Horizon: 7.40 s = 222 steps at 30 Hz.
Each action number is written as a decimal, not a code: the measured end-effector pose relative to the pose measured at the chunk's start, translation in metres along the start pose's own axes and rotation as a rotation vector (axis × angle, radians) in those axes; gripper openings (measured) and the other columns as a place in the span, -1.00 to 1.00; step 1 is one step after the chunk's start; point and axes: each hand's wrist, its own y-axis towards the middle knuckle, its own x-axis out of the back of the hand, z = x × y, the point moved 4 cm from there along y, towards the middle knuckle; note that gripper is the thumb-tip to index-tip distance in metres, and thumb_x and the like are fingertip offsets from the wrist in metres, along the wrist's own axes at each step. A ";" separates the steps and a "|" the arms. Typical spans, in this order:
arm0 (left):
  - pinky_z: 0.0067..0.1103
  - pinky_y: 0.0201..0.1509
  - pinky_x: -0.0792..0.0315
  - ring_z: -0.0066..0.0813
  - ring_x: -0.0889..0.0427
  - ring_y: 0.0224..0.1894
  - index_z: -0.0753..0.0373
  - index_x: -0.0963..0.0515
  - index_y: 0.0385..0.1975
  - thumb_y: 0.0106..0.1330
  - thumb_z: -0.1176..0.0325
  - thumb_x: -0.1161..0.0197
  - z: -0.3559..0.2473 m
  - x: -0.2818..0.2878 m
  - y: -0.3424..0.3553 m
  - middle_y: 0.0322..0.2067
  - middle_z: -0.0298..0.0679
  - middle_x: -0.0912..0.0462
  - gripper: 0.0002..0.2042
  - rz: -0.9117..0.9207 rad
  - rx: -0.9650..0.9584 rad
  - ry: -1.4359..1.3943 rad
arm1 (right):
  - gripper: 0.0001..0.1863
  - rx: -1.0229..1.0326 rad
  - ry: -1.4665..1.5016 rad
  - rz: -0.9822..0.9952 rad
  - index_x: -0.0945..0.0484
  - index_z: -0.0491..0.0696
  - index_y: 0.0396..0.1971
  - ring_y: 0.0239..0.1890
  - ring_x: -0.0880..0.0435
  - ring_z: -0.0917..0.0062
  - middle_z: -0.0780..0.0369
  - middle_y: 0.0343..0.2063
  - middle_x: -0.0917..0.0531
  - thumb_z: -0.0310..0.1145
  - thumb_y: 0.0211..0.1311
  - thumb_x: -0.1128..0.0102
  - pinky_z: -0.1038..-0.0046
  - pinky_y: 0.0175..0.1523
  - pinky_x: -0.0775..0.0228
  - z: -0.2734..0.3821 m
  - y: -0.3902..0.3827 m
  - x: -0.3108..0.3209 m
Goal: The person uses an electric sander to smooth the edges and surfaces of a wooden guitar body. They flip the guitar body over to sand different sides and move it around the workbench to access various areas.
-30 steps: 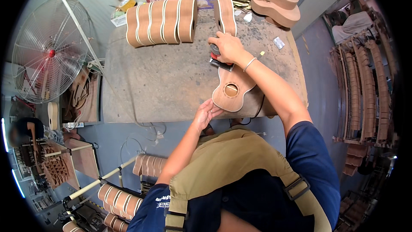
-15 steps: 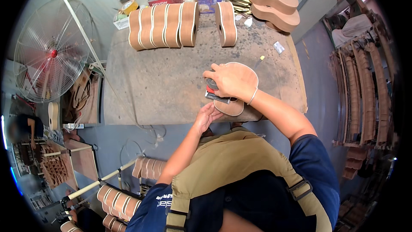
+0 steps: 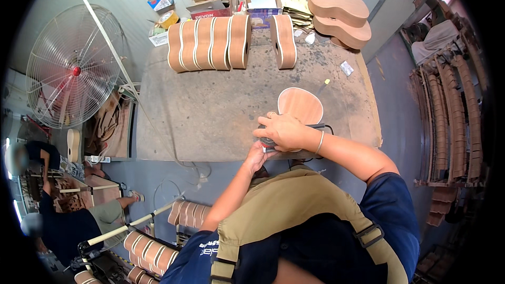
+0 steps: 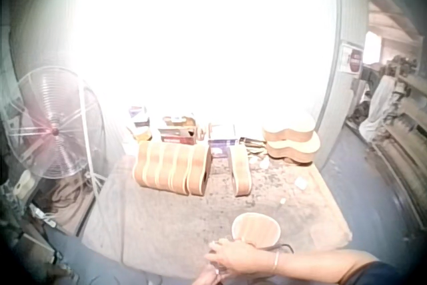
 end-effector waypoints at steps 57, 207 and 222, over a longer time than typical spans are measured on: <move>-0.40 0.06 -0.82 -0.34 -0.88 -0.06 0.29 -0.71 0.06 0.49 -0.19 -0.40 0.006 0.003 0.028 -0.04 -0.12 -0.85 -0.43 -0.189 0.040 0.319 | -0.30 -0.524 0.201 -0.396 -0.64 0.27 0.21 0.00 -0.66 0.16 0.24 0.09 -0.61 -0.37 -0.04 -0.60 0.17 -0.09 -0.68 0.053 -0.118 -0.029; -0.58 -0.07 -0.78 -0.52 -0.85 -0.21 0.32 -0.67 -0.08 0.23 0.21 -0.73 -0.009 -0.015 0.032 -0.19 -0.18 -0.83 -0.57 -0.348 0.039 0.268 | -0.46 -0.848 0.271 -0.649 -0.67 0.22 0.12 0.00 -0.72 -0.02 0.09 -0.06 -0.65 -0.16 0.08 -0.58 0.03 0.09 -0.65 -0.216 -0.164 -0.006; -0.12 0.30 -0.47 0.09 -0.65 0.23 0.25 -0.45 0.35 0.03 0.30 -0.66 -0.123 -0.086 -0.042 0.15 0.04 -0.70 -0.19 -0.384 -0.649 1.925 | -0.44 -1.333 1.127 -1.089 -0.60 -0.06 0.06 -0.34 -0.69 0.67 0.32 -0.22 -0.68 -0.34 0.12 -0.74 0.53 -0.45 -0.59 -0.137 -0.329 -0.076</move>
